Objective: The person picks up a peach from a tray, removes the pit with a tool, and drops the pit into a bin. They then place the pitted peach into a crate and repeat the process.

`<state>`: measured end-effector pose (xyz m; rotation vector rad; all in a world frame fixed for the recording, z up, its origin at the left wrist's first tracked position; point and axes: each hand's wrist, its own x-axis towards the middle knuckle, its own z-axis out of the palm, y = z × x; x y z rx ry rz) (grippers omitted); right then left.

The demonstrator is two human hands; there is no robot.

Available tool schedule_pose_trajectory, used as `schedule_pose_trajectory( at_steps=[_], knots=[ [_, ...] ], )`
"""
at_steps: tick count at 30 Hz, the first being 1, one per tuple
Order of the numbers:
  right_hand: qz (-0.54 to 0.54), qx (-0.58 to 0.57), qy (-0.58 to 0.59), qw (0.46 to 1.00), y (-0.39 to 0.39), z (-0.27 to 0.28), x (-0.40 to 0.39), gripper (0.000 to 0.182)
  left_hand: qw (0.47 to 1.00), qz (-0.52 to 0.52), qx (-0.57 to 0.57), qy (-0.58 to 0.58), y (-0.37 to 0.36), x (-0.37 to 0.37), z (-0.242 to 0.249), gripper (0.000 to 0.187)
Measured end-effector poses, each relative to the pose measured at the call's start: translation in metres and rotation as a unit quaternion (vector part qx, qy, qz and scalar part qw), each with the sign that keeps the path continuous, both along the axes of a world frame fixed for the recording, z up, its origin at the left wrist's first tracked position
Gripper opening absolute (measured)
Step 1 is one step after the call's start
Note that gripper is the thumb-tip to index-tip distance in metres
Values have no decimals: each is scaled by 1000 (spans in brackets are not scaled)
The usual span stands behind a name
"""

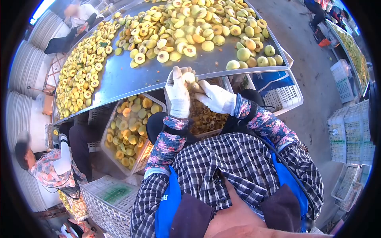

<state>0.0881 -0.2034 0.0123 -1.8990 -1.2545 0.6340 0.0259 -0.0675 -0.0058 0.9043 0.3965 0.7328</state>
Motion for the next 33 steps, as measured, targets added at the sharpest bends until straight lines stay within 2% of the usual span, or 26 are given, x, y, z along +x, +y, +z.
schedule_pose_trajectory(
  at_steps=[3, 5, 6, 7, 9, 10, 11, 12, 13, 15, 16, 18, 20, 21, 23, 26, 27, 28, 29, 31, 33],
  knots=[
    [-1, 25, -28, 999, -1, -10, -1, 35, 998, -40, 26, 31, 8, -1, -5, 36],
    [-19, -7, -5, 1000, 4, -9, -6, 35, 1000, -14, 2, 10, 2, -1, -2, 36],
    [-17, -5, 217, 976, 5, -8, -10, 35, 1000, 15, -23, -11, -1, -1, 0, 35],
    [-12, -3, 430, 903, 6, -8, -13, 36, 1000, 14, -24, -10, -4, -3, 4, 35],
    [-5, 12, 414, 910, 11, -19, -11, 34, 998, 28, -30, -39, -8, -6, 12, 36],
    [29, 121, 235, 964, 18, -17, -9, 33, 1000, -7, -1, 13, -2, -8, 14, 39],
    [61, 225, 44, 971, 21, -15, -10, 32, 1000, -5, -1, 15, 0, -9, 15, 39],
    [48, 6, 318, 947, 4, -8, -3, 31, 998, -54, 3, 40, 2, -11, 16, 39],
    [44, 26, 437, 898, 2, -11, -5, 30, 993, -103, 5, 64, 3, -12, 17, 40],
    [27, 47, 556, 830, -1, -9, -10, 27, 991, -117, -22, 59, 4, -12, 15, 39],
    [29, 42, 555, 831, -2, -8, -13, 27, 992, -113, -41, 42, 3, -13, 15, 39],
    [23, 60, 646, 760, -1, -8, -17, 25, 993, -104, -61, 22, 3, -13, 13, 40],
    [27, 65, 661, 747, -1, -10, -21, 25, 985, -111, -135, -3, 3, -10, 10, 38],
    [26, 73, 677, 732, -2, -13, -23, 25, 985, -108, -135, -5, 3, -11, 9, 38],
    [27, 87, 666, 740, 0, -18, -29, 25, 980, -103, -170, 31, 0, -12, 14, 36],
    [0, 120, 485, 866, 3, -15, -41, 24, 968, -102, -229, 24, 6, -20, 14, 32],
    [8, 113, 486, 867, 3, -16, -43, 24, 958, -108, -265, 12, 13, -23, 13, 31],
    [17, 96, 394, 914, 1, -17, -44, 23, 944, -59, -325, 9, 26, -19, 10, 29],
    [31, 82, 297, 951, 1, -19, -42, 22, 944, -13, -327, 43, 34, -21, 6, 30],
    [27, 27, 407, 913, 4, -23, -37, 20, 954, -10, -299, 13, 47, -38, 5, 32],
    [13, 20, 137, 990, 5, -45, -29, 20, 956, 49, -289, -11, 73, -55, -9, 33]
  ],
)
